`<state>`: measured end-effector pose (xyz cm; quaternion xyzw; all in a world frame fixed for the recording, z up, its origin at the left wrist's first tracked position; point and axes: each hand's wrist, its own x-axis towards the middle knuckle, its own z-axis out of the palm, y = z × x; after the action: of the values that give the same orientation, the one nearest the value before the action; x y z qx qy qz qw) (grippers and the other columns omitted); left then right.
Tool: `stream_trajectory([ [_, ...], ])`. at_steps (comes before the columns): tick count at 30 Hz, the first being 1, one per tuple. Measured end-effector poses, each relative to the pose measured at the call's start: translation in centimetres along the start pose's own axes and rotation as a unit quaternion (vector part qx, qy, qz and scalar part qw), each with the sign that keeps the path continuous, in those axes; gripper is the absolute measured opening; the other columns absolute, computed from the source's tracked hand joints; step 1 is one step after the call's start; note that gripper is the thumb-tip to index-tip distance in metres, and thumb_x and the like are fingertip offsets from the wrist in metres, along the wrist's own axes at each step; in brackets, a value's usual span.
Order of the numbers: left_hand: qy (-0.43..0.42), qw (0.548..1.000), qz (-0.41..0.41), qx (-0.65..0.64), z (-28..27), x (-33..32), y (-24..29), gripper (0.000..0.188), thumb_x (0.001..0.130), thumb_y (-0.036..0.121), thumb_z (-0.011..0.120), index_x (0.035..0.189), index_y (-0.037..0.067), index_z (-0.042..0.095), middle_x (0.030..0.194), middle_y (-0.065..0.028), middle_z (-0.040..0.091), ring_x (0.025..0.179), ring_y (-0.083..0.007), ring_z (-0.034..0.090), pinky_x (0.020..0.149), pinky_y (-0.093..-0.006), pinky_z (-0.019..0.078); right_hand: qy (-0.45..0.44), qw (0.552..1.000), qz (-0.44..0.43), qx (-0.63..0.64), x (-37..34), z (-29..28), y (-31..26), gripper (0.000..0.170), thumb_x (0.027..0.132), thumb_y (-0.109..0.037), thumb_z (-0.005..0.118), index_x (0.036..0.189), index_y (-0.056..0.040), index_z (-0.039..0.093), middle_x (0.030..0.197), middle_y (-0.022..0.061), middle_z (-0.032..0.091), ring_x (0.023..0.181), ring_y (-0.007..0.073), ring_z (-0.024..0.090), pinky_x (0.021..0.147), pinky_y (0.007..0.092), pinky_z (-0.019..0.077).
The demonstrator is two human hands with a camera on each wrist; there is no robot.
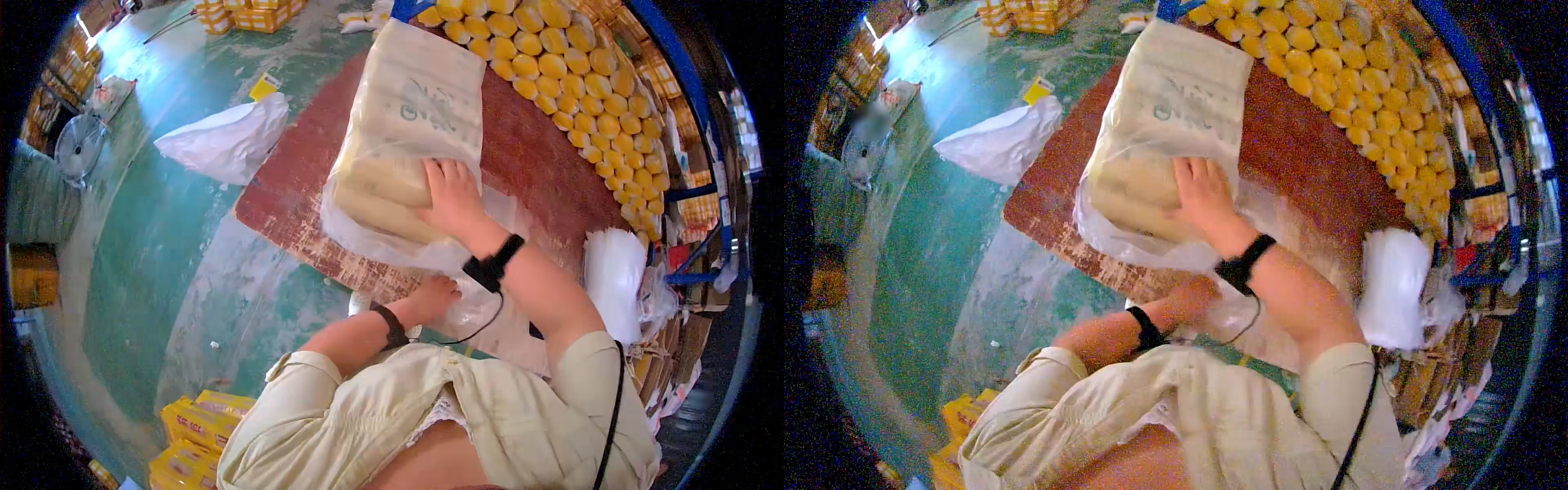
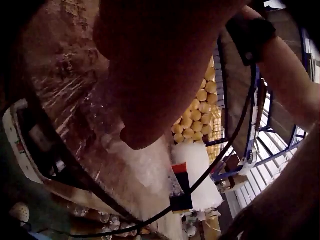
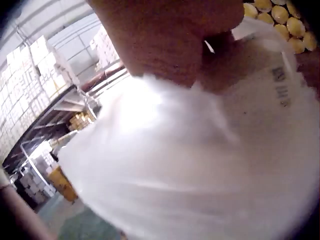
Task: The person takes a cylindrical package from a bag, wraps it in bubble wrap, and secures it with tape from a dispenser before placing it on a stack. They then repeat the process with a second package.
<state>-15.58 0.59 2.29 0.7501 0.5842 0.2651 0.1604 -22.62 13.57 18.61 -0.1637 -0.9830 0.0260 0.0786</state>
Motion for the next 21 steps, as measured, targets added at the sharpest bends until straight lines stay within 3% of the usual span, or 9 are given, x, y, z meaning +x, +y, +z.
stream_trajectory([
  [2, 0.004, 1.0, 0.017, 0.018, 2.9, 0.2, -1.0, 0.027, 0.063, 0.015, 0.057, 0.089, 0.008, 0.056, 0.094, -0.0091, 0.053, 0.095, -0.0266, 0.05, 0.081, -0.0372, 0.0424, -0.02, 0.999, -0.017, 0.02, -0.9, -0.8, -0.3, 0.079, 0.054, -0.03, 0.075, 0.121, -0.0071, 0.04, 0.11, 0.0171, 0.047, 0.105, 0.0331, 0.043, 0.09, 0.0423, 0.036],
  [5, -0.089, 0.996, -0.002, -0.019, 0.9, 0.5, -0.2, 0.026, 0.064, 0.016, 0.057, 0.088, 0.006, 0.056, 0.093, -0.0105, 0.053, 0.097, -0.0279, 0.049, 0.082, -0.0378, 0.0422, -0.086, 0.996, -0.004, 0.027, -0.9, -1.0, -0.2, 0.081, 0.054, -0.03, 0.076, 0.123, -0.0081, 0.038, 0.107, 0.0174, 0.049, 0.101, 0.0337, 0.047, 0.086, 0.0427, 0.0395],
  [9, -0.018, 0.999, 0.022, -0.024, 3.1, 0.1, -0.5, 0.025, 0.065, 0.016, 0.055, 0.088, 0.004, 0.056, 0.095, -0.0121, 0.054, 0.097, -0.0302, 0.05, 0.084, -0.0391, 0.0416, -0.143, 0.989, -0.019, -0.039, -0.1, -1.0, 0.2, 0.084, 0.053, -0.03, 0.076, 0.123, -0.0064, 0.037, 0.107, 0.0198, 0.052, 0.096, 0.0357, 0.053, 0.082, 0.0428, 0.0437],
  [11, -0.012, 0.999, 0.027, -0.027, 4.8, 0.5, -1.2, 0.025, 0.067, 0.016, 0.054, 0.088, 0.003, 0.056, 0.095, -0.0131, 0.055, 0.096, -0.0312, 0.051, 0.085, -0.0399, 0.041, -0.2, 0.977, 0.027, 0.065, 0.5, -3.1, -0.2, 0.081, 0.055, -0.031, 0.075, 0.123, -0.005, 0.038, 0.108, 0.0215, 0.053, 0.096, 0.0355, 0.054, 0.08, 0.0416, 0.0448],
  [12, -0.07, 0.996, -0.002, -0.046, 0.5, 0.5, 0.0, 0.024, 0.072, 0.016, 0.052, 0.091, 0.003, 0.057, 0.095, -0.0154, 0.055, 0.097, -0.0315, 0.051, 0.088, -0.0392, 0.0397, -0.228, 0.96, 0.081, 0.14, 0.5, -4.3, -0.6, 0.078, 0.058, -0.032, 0.074, 0.121, -0.0036, 0.039, 0.107, 0.0208, 0.054, 0.096, 0.0321, 0.055, 0.079, 0.039, 0.0456],
  [15, -0.02, 0.998, 0.025, -0.054, 1.0, 0.7, 0.7, 0.022, 0.076, 0.017, 0.051, 0.093, 0.003, 0.057, 0.095, -0.0147, 0.056, 0.099, -0.0294, 0.051, 0.089, -0.0376, 0.0401, -0.338, 0.829, 0.206, 0.395, -1.1, -3.6, 1.2, 0.068, 0.067, -0.037, 0.071, 0.117, 0.0003, 0.044, 0.103, 0.0148, 0.058, 0.089, 0.0202, 0.057, 0.074, 0.0315, 0.0472],
  [17, -0.014, 0.991, 0.023, -0.133, 0.5, 0.9, 1.7, 0.022, 0.077, 0.017, 0.051, 0.094, 0.004, 0.057, 0.094, -0.0143, 0.057, 0.098, -0.0285, 0.052, 0.087, -0.0371, 0.0407, -0.296, 0.643, 0.257, 0.658, -6.0, -4.8, 1.0, 0.068, 0.07, -0.039, 0.07, 0.117, 0.0028, 0.044, 0.103, 0.0114, 0.058, 0.086, 0.0154, 0.056, 0.072, 0.029, 0.0472],
  [19, -0.033, 0.991, 0.029, -0.124, 0.2, 0.9, 1.4, 0.021, 0.078, 0.017, 0.051, 0.094, 0.004, 0.057, 0.094, -0.0145, 0.057, 0.097, -0.0281, 0.053, 0.086, -0.0369, 0.0412, -0.236, 0.595, 0.198, 0.742, -10.8, -4.4, 1.4, 0.068, 0.072, -0.039, 0.069, 0.12, 0.0025, 0.043, 0.102, 0.0093, 0.058, 0.085, 0.0144, 0.056, 0.072, 0.0297, 0.0472],
  [21, -0.057, 0.994, 0.03, -0.088, 0.0, 1.2, 0.6, 0.021, 0.079, 0.017, 0.051, 0.094, 0.005, 0.058, 0.094, -0.0146, 0.058, 0.095, -0.0277, 0.054, 0.084, -0.0367, 0.0418, -0.224, 0.609, 0.232, 0.725, -15.8, -4.7, 1.9, 0.073, 0.07, -0.039, 0.07, 0.122, 0.0026, 0.04, 0.109, 0.0081, 0.053, 0.099, 0.0137, 0.049, 0.082, 0.0286, 0.0432],
])
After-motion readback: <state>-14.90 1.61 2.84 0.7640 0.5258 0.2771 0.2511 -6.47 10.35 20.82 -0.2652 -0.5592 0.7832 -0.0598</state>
